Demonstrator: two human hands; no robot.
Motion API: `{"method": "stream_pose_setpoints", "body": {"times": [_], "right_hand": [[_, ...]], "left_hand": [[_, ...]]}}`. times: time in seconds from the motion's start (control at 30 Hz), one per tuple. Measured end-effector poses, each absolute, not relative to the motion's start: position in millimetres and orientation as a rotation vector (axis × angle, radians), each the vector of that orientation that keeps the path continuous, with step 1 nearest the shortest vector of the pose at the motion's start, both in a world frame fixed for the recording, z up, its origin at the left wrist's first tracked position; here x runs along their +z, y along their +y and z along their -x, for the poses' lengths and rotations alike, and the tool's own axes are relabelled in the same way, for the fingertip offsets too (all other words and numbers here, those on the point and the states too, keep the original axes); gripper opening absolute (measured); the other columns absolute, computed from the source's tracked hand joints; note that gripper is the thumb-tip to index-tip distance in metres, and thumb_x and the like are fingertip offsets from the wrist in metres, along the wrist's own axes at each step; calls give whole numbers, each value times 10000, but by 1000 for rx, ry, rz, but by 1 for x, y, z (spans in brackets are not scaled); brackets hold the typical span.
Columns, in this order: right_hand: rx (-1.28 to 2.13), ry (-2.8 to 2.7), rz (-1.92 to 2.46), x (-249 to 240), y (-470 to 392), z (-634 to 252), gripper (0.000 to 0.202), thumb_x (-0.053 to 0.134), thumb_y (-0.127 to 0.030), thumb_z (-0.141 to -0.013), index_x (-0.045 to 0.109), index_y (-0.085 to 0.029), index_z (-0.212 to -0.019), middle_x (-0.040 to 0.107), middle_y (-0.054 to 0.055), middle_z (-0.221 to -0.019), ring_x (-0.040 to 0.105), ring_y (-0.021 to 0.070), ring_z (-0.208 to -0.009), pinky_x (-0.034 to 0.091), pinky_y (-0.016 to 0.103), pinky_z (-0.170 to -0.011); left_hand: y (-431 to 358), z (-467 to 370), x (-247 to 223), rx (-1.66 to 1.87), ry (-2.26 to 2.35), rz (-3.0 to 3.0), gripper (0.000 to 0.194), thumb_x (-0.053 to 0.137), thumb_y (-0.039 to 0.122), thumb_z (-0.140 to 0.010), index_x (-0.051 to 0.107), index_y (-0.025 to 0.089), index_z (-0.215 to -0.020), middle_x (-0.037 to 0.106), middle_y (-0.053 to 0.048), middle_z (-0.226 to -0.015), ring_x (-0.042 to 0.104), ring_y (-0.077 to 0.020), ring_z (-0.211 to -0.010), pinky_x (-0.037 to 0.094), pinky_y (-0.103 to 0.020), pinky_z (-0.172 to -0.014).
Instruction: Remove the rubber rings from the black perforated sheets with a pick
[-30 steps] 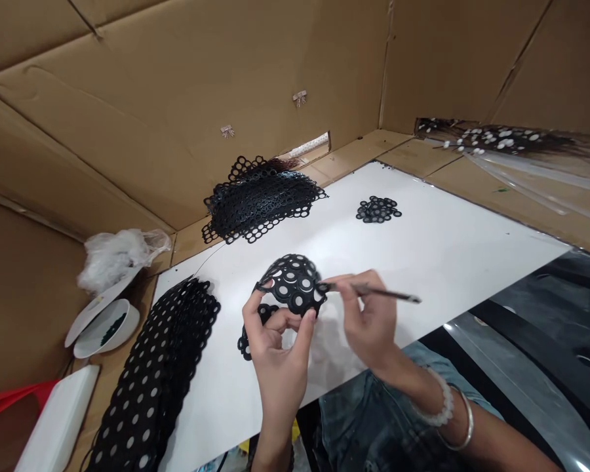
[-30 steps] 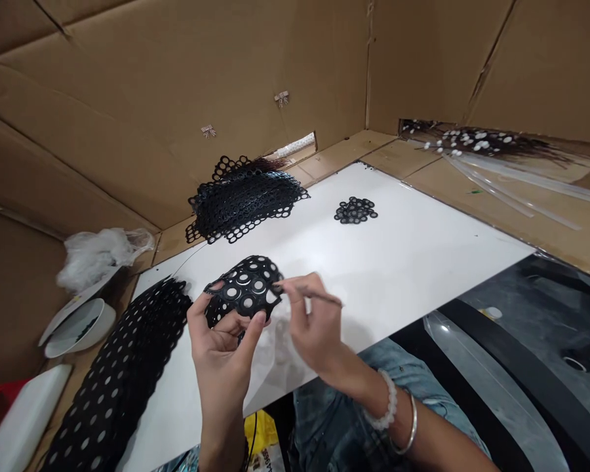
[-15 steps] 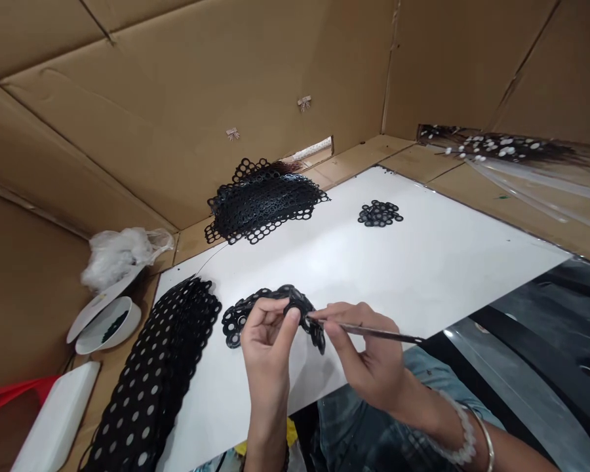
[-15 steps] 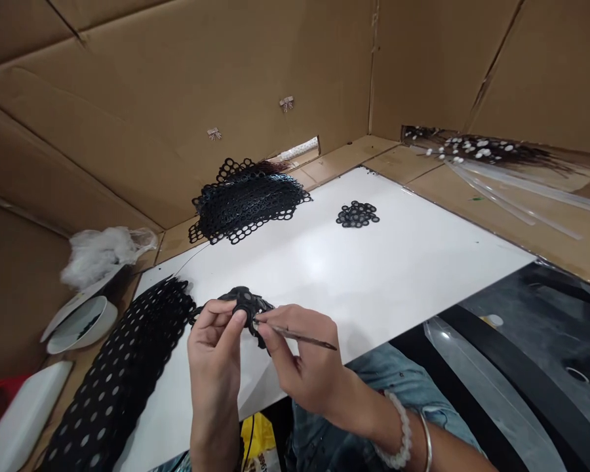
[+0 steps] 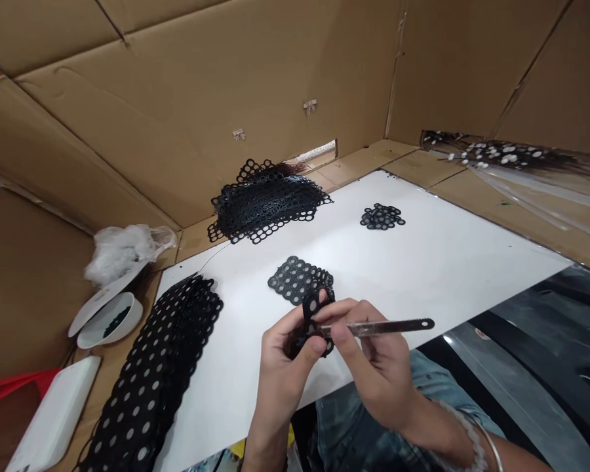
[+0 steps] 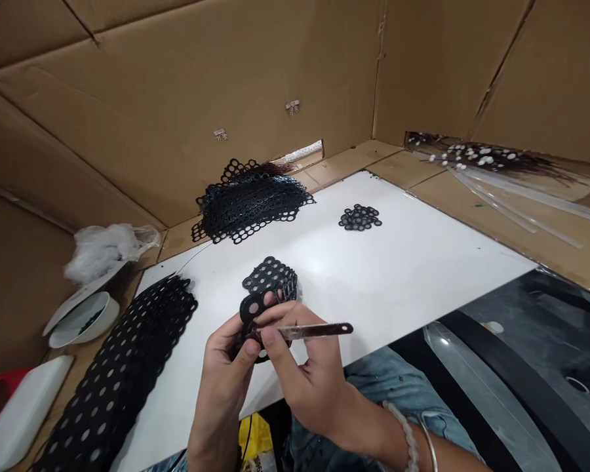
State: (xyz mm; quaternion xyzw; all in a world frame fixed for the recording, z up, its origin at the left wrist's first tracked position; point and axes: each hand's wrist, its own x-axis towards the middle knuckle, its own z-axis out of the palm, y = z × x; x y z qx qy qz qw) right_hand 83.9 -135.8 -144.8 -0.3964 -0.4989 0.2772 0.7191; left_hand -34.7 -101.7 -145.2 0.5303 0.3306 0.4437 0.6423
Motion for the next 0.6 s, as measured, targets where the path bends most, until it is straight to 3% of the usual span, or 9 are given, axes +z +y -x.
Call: {"method": "stream_pose_setpoints", "body": {"times": [0.13,0.27,0.43,0.6], "right_hand": [[726,-1107,787,-142,-136,-86,97,532,-162,-889,544,-205,-802,603,43,-1000,630,166,-936,540,344,-848],[735,-1127,742,-140,-135,-92,80,527,-157,-890,562,-205,-836,569,47,-1001,608,178,-969,526,367,-861],[404,-1196,794,-143,-128,-99,172,579,-51,-821,571,-195,-917,565,24,-854,586,136,-807,523,277,-683],[100,-1451,717,-146,-121,-102,238,592,23,-789,576,-167,-932,631,70,-878,654,174,-862,599,316,-721]], "left_hand": [[-101,38,-145,1062,714,-1153,438,797,216,-700,692,322,-1113,714,0,-1136,612,-207,-1127,482,-253,-940],[-102,42,-146,1147,848,-1091,222,719,246,-790,736,275,-1009,752,0,-967,680,-157,-946,521,-190,-806],[-102,43,-145,1161,988,-1030,115,685,296,-819,752,242,-895,749,13,-839,679,-137,-800,536,-208,-742],[-101,40,-141,1163,1034,-1044,144,715,317,-789,753,215,-883,750,4,-832,679,-139,-803,524,-189,-723]]}}
